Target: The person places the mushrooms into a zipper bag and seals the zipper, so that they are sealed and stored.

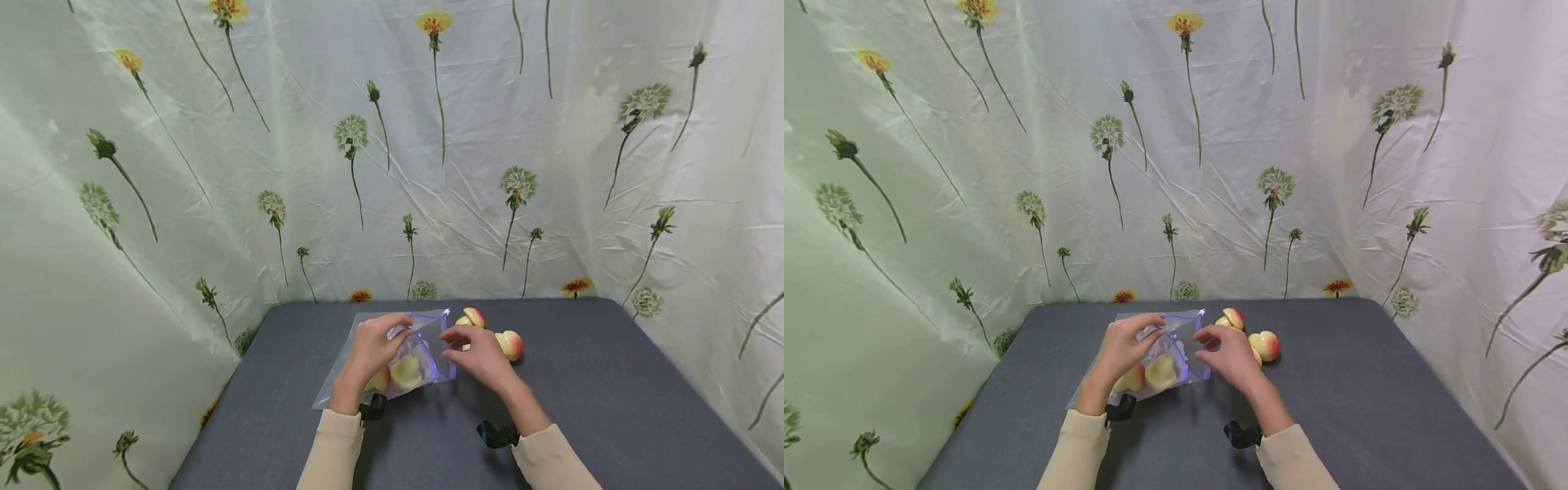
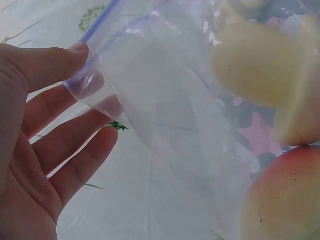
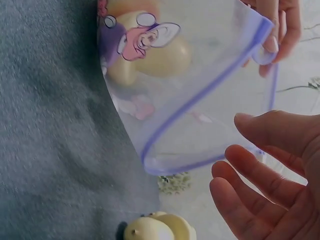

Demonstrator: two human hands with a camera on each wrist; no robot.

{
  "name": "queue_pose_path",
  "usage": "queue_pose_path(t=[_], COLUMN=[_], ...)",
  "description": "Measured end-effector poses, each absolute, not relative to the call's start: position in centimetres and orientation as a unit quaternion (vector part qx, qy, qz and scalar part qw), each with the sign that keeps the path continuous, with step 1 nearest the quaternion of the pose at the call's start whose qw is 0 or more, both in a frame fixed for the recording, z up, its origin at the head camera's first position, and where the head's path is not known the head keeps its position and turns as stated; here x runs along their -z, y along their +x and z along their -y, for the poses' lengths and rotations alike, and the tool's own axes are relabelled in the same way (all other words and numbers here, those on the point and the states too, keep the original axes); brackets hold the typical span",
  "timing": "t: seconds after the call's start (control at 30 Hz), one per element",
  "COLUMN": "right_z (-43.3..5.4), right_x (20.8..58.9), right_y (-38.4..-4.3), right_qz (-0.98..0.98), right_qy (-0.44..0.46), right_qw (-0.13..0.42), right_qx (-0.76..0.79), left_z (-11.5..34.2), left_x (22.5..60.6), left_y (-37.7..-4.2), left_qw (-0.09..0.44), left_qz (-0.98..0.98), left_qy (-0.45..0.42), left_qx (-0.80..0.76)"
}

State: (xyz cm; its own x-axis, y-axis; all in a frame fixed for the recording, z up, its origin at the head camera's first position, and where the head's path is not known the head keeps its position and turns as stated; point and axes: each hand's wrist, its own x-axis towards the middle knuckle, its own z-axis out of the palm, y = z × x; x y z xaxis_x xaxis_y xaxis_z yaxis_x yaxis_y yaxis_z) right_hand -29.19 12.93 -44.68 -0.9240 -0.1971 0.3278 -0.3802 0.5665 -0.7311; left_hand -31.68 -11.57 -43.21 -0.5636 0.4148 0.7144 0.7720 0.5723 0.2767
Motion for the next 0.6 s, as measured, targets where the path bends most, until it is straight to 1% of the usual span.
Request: queue_pose_path(t=[0.1,0.43,0.6], right_z=[-13.6,-16.1,-17.1], right_x=[44.4,44.0,44.2], right_y=[-29.2,-29.3,-29.3], right_qz=[0.876,0.891,0.902], right_qy=[0.161,0.102,0.096], right_qw=[0.117,0.112,0.121], right_qx=[-0.440,-0.428,-0.403], left_z=[11.6,11.5,11.4], left_x=[43.3,43.3,43.3], left_y=[-31.8,-31.9,-31.7], left_qw=[0.306,0.297,0.296], left_qz=[0.832,0.840,0.842], left_qy=[-0.355,-0.351,-0.346], left_qx=[0.296,0.288,0.289])
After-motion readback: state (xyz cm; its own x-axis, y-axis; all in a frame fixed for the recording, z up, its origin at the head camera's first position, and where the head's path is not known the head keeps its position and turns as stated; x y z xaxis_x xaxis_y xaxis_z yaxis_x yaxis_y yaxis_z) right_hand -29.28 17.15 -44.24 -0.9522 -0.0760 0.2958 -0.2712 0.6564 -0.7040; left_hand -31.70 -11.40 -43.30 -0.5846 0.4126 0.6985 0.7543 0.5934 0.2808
